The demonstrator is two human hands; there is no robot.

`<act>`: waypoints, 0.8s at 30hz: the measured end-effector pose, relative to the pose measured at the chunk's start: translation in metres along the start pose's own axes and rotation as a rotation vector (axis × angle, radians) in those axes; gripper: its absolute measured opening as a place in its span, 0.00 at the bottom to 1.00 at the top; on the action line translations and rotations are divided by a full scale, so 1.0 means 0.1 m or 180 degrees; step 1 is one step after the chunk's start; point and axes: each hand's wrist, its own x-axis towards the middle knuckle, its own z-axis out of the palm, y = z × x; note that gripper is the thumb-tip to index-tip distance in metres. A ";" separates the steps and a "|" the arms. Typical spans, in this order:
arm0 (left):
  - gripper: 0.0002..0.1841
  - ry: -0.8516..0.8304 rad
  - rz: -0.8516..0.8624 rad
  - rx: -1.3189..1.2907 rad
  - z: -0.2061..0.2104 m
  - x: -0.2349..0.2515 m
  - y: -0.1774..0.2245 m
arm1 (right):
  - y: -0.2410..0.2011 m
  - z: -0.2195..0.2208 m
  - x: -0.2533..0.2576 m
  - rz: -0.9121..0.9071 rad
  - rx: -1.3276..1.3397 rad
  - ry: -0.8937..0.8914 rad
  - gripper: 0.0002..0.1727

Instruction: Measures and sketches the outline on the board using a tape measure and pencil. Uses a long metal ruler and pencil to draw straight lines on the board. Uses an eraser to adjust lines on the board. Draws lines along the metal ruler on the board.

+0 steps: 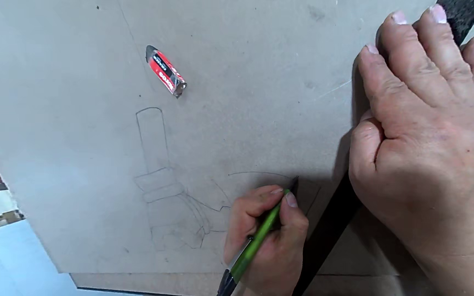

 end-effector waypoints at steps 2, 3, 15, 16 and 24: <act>0.06 -0.0027 0.0030 0.0061 0.00 0.00 0.00 | 0.00 -0.01 0.00 -0.0005 -0.0008 -0.0023 0.30; 0.06 -0.0030 0.0056 0.0089 -0.01 0.00 0.00 | 0.00 -0.01 0.00 -0.0009 -0.0006 -0.0028 0.30; 0.06 -0.0205 0.0152 0.0044 -0.03 0.00 -0.01 | 0.00 0.00 0.00 -0.0010 0.0026 -0.0001 0.30; 0.05 -0.0243 0.0189 0.0035 -0.04 0.00 -0.02 | 0.00 0.00 0.00 -0.0008 0.0018 0.0001 0.30; 0.05 -0.0384 0.0375 0.0127 -0.03 0.00 -0.02 | 0.01 0.00 0.00 -0.0004 0.0038 0.0009 0.30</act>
